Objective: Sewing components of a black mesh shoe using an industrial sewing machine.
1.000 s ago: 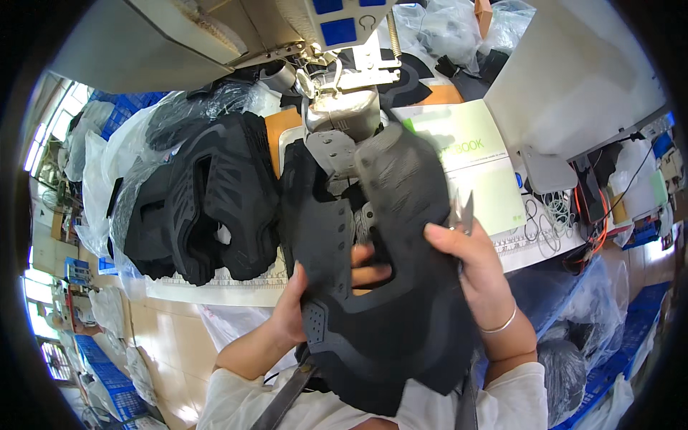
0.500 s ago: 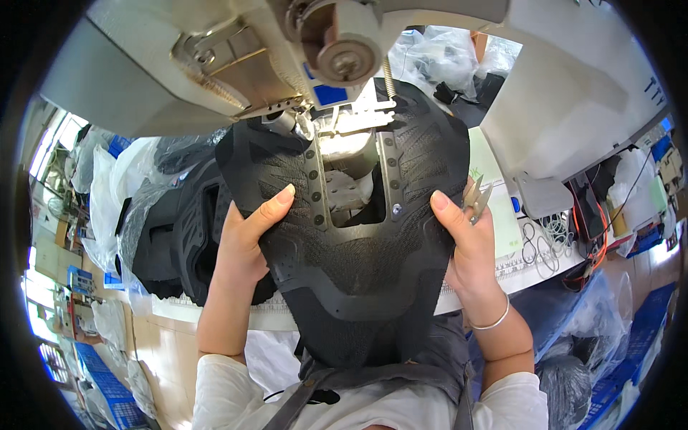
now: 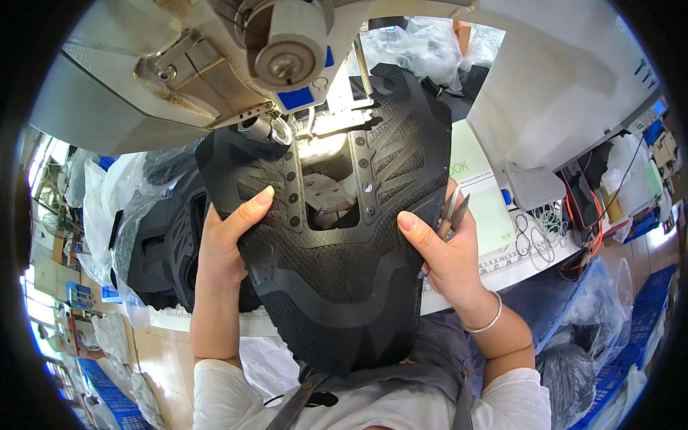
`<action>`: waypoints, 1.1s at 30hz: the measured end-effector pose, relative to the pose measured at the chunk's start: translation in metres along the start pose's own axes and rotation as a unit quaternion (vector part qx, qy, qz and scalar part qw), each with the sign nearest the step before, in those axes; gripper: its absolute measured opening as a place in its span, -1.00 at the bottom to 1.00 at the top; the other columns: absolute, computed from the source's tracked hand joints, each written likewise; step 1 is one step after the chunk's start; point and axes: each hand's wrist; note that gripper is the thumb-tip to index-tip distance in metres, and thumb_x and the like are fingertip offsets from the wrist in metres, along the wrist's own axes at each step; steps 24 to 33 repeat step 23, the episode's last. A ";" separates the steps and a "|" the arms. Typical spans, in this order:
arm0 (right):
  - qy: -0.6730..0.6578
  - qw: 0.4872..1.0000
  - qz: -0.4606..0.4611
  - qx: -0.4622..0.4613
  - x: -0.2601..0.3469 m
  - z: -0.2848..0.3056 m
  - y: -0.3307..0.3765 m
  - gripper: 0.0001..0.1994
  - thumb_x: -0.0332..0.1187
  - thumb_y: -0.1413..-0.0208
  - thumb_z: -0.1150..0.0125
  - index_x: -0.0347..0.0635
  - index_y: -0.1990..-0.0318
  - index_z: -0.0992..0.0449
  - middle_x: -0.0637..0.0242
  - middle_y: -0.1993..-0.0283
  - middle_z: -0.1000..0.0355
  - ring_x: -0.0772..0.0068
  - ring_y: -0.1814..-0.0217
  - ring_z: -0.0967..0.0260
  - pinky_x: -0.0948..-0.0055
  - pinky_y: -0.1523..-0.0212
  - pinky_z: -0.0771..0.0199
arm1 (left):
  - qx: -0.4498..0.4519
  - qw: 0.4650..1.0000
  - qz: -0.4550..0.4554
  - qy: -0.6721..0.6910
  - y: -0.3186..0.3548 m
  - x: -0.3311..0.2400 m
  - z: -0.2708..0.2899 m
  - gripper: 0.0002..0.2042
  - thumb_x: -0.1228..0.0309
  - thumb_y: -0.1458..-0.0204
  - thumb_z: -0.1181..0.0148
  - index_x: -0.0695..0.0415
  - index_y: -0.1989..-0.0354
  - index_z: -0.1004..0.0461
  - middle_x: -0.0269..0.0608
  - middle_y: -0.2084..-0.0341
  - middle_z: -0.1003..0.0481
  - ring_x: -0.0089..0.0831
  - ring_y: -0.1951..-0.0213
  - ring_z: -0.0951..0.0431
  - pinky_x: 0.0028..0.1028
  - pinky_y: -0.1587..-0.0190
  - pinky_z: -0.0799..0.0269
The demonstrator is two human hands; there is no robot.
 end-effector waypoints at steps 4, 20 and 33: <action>0.009 1.000 0.008 -0.016 -0.001 -0.005 -0.002 -0.56 -0.45 0.07 -0.19 -0.28 0.00 -0.22 0.30 0.16 -0.32 0.61 0.22 -0.28 0.64 0.23 -0.33 | 0.005 1.000 -0.003 -0.011 -0.003 0.001 0.002 -0.75 0.52 0.07 -0.09 0.32 0.19 -0.36 -0.17 0.37 -0.47 -0.46 0.39 -0.51 -0.52 0.32 -0.45; 0.043 0.996 0.070 -0.030 0.009 -0.003 -0.006 -0.63 -0.37 0.01 -0.15 -0.36 0.07 -0.29 0.31 0.24 -0.36 0.61 0.25 -0.29 0.64 0.22 -0.30 | -0.034 0.976 -0.179 -0.120 0.016 0.026 -0.020 -0.71 0.52 -0.03 0.00 0.26 0.06 -0.20 -0.23 0.23 -0.35 -0.56 0.23 -0.36 -0.55 0.12 -0.27; 0.046 0.997 0.059 -0.019 0.009 -0.002 -0.007 -0.63 -0.37 0.02 -0.15 -0.36 0.06 -0.28 0.30 0.22 -0.35 0.61 0.24 -0.29 0.64 0.21 -0.30 | -0.029 0.970 -0.200 -0.136 0.013 0.028 -0.017 -0.70 0.51 -0.03 0.00 0.26 0.05 -0.20 -0.22 0.22 -0.35 -0.55 0.22 -0.36 -0.55 0.10 -0.26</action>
Point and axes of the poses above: each hand's wrist, its own y-axis away from the middle knuckle, its own z-axis out of the back of the hand, x = y × z
